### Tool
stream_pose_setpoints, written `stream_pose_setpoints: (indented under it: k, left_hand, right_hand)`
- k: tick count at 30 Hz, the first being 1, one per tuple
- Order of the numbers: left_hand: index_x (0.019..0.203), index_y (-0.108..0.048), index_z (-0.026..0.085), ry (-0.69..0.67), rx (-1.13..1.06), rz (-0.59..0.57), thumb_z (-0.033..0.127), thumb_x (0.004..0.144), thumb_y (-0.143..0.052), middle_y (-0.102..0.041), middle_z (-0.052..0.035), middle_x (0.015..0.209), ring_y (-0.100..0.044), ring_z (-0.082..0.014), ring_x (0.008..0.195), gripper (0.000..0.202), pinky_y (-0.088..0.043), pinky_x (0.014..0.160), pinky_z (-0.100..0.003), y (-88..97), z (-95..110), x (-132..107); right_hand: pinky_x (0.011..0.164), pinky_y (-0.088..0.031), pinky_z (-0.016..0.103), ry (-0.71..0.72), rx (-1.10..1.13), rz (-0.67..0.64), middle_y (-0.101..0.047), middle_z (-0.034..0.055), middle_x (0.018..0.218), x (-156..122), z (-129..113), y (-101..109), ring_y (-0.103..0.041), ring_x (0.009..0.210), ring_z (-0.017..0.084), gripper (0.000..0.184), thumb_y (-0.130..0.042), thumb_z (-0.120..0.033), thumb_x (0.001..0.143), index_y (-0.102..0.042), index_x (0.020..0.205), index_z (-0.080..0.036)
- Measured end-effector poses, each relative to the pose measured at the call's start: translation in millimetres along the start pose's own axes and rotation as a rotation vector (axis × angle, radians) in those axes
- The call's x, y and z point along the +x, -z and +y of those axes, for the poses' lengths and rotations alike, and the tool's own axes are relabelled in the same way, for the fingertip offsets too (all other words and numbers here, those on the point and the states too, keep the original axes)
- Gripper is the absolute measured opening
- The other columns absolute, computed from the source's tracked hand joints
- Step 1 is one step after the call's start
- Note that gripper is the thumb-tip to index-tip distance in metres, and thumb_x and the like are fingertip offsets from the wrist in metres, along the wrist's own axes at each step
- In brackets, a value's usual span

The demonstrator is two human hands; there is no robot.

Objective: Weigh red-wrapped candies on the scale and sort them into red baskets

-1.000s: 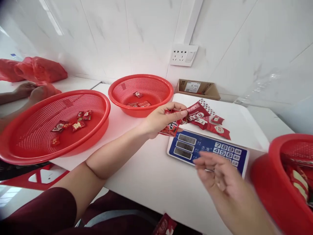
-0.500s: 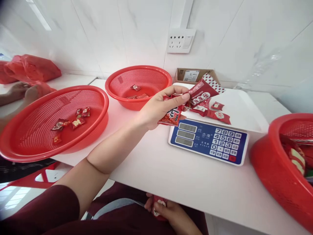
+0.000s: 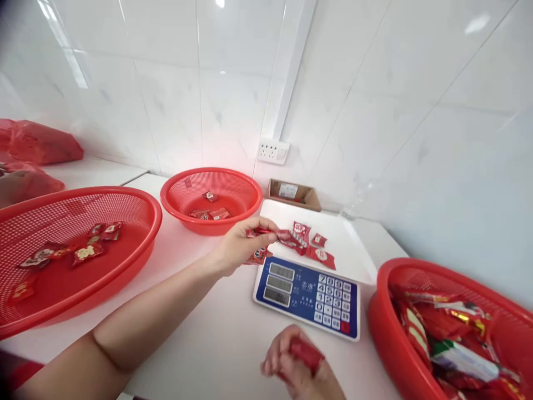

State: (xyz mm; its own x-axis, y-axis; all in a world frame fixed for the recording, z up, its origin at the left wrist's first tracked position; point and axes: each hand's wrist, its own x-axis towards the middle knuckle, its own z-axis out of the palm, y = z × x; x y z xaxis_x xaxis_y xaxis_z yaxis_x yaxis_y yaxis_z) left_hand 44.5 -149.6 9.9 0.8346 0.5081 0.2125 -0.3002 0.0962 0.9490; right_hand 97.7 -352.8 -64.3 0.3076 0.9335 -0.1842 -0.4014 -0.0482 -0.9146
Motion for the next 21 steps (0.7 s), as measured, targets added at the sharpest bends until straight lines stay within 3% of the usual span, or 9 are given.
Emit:
stream_pose_setpoints:
  k: [3, 6, 9, 12, 16, 21]
  left_hand:
    - [0.082, -0.064, 0.017, -0.304, 0.194, 0.098, 0.019, 0.078, -0.059, -0.057, -0.0019, 0.083, -0.055, -0.0113, 0.075, 0.006, -0.047, 0.071, -0.026, 0.7, -3, 1]
    - [0.082, -0.067, 0.019, -0.615, 0.373, 0.188, 0.013, 0.08, -0.055, -0.054, -0.0059, 0.096, -0.053, -0.0159, 0.096, 0.013, -0.043, 0.087, -0.03, 3.8, -4, 1]
    - [0.085, -0.067, 0.02, -0.691, 0.407, 0.206, 0.016, 0.083, -0.052, -0.052, -0.0074, 0.102, -0.052, -0.017, 0.1, 0.015, -0.042, 0.089, -0.032, 8.4, -1, 0]
    - [0.081, -0.066, 0.019, -0.561, 0.215, 0.216, 0.023, 0.081, -0.057, -0.051, -0.007, 0.108, -0.054, -0.017, 0.097, 0.01, -0.044, 0.085, -0.031, 11.5, 6, 0]
    - [0.095, -0.063, 0.022, -0.168, -0.123, 0.239, 0.036, 0.071, -0.067, -0.056, -0.0034, 0.099, -0.055, -0.0095, 0.069, 0.028, -0.047, 0.063, -0.024, 10.6, 15, -1]
    - [0.111, -0.055, 0.026, -0.078, -0.25, 0.25, 0.037, 0.062, -0.076, -0.054, -0.0014, 0.097, -0.055, -0.0097, 0.071, 0.055, -0.048, 0.062, -0.024, 9.9, 12, 2]
  right_hand:
    - [0.066, -0.048, 0.027, 0.14, 0.242, 0.176, -0.053, -0.0046, 0.063, 33, -48, -7, -0.051, 0.06, 0.01, 0.032, -0.07, -0.053, 0.066, -0.056, 0.074, -0.025]
    - [0.062, -0.049, 0.025, 0.189, 0.237, 0.303, -0.062, -0.0005, 0.078, 62, -84, -27, -0.056, 0.067, 0.012, 0.04, -0.075, -0.052, 0.06, -0.061, 0.084, -0.024]
    - [0.057, -0.049, 0.022, 0.258, 0.105, 0.327, -0.063, 0.0002, 0.086, 84, -105, -44, -0.057, 0.068, 0.013, 0.045, -0.079, -0.045, 0.056, -0.063, 0.091, -0.022]
    - [0.06, -0.049, 0.023, 0.313, -0.096, 0.269, -0.063, -0.0003, 0.084, 98, -115, -49, -0.057, 0.067, 0.013, 0.045, -0.08, -0.043, 0.055, -0.063, 0.091, -0.02]
    - [0.062, -0.049, 0.024, 0.41, -0.304, 0.276, -0.064, -0.0015, 0.075, 108, -122, -38, -0.058, 0.068, 0.014, 0.051, -0.077, -0.046, 0.057, -0.059, 0.097, -0.022]
    - [0.067, -0.051, 0.028, 0.414, -0.334, 0.264, -0.066, 0.0008, 0.085, 117, -121, -22, -0.06, 0.074, 0.017, 0.05, -0.075, -0.047, 0.06, -0.06, 0.1, -0.022]
